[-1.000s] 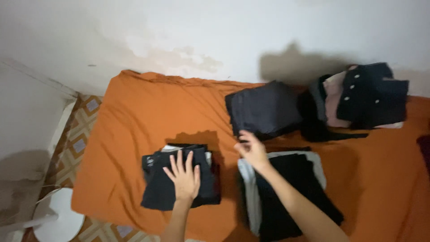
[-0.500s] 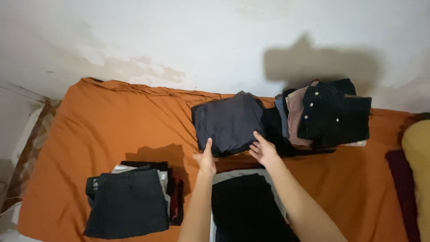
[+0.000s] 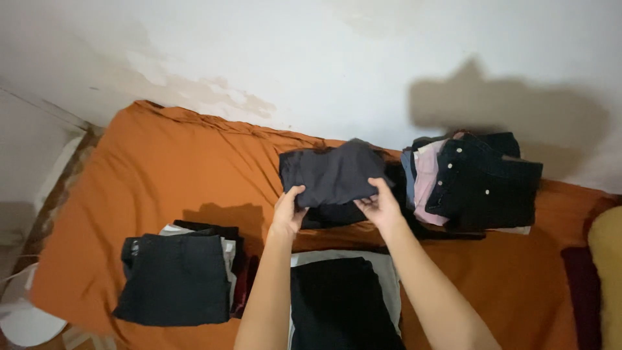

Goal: Sorting and stacking various items of folded laundry on a bed.

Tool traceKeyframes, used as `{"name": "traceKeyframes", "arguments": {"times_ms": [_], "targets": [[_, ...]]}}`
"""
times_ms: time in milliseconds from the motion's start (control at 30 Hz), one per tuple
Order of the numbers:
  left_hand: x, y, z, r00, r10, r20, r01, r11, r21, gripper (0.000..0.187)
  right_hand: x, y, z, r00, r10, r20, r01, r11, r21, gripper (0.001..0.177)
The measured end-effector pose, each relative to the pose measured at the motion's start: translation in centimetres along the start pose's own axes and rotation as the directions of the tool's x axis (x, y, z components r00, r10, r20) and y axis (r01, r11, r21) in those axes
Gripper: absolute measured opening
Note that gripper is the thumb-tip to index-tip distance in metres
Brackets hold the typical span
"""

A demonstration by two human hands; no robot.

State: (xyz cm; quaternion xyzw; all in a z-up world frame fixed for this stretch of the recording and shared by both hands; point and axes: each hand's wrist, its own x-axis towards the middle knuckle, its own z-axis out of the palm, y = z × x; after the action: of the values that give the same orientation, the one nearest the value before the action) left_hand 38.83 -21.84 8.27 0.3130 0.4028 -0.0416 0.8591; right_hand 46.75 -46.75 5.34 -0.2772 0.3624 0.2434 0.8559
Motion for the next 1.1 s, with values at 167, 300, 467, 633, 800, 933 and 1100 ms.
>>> {"name": "traceKeyframes", "arguments": {"times_ms": [167,300,467,633,800,933,1100], "targets": [[-4.2,1.8,-0.3,0.976,0.019,0.217,0.002,0.995,-0.097,0.056,-7.8,-1.2,3.1,0.984,-0.072,0.162,0.071,0.997,0.017,0.066],[-11.0,2.8,-2.2,0.927,-0.059,0.371,0.078,0.996,-0.038,0.056,-15.8,-0.3,2.9,0.962,-0.154,0.228,0.157,0.988,0.004,0.066],[-23.6,4.6,-1.3,0.926,-0.198,0.322,0.140,0.971,0.194,0.073,-26.3,2.7,-0.5,0.936,-0.220,0.276,0.250,0.965,-0.077,0.075],[-30.5,1.8,-5.2,0.959,-0.195,0.208,0.047,0.828,0.559,0.089,-32.5,6.2,-8.1,0.943,-0.196,0.269,0.250,0.950,-0.185,0.082],[-32.6,-2.2,-11.0,0.892,-0.061,0.448,-0.209,0.823,0.529,0.093,-34.6,9.1,-14.9,0.945,-0.121,0.303,0.223,0.917,-0.330,0.087],[-30.5,-6.5,-15.0,0.878,0.005,0.479,-0.278,0.820,0.501,0.086,-34.6,10.9,-17.0,0.955,-0.120,0.271,0.213,0.913,-0.347,0.090],[-25.2,-12.8,-20.5,0.971,0.110,0.213,-0.230,0.673,0.703,0.071,-35.1,12.9,-18.4,0.979,-0.199,-0.055,0.112,0.736,-0.668,0.076]]}}
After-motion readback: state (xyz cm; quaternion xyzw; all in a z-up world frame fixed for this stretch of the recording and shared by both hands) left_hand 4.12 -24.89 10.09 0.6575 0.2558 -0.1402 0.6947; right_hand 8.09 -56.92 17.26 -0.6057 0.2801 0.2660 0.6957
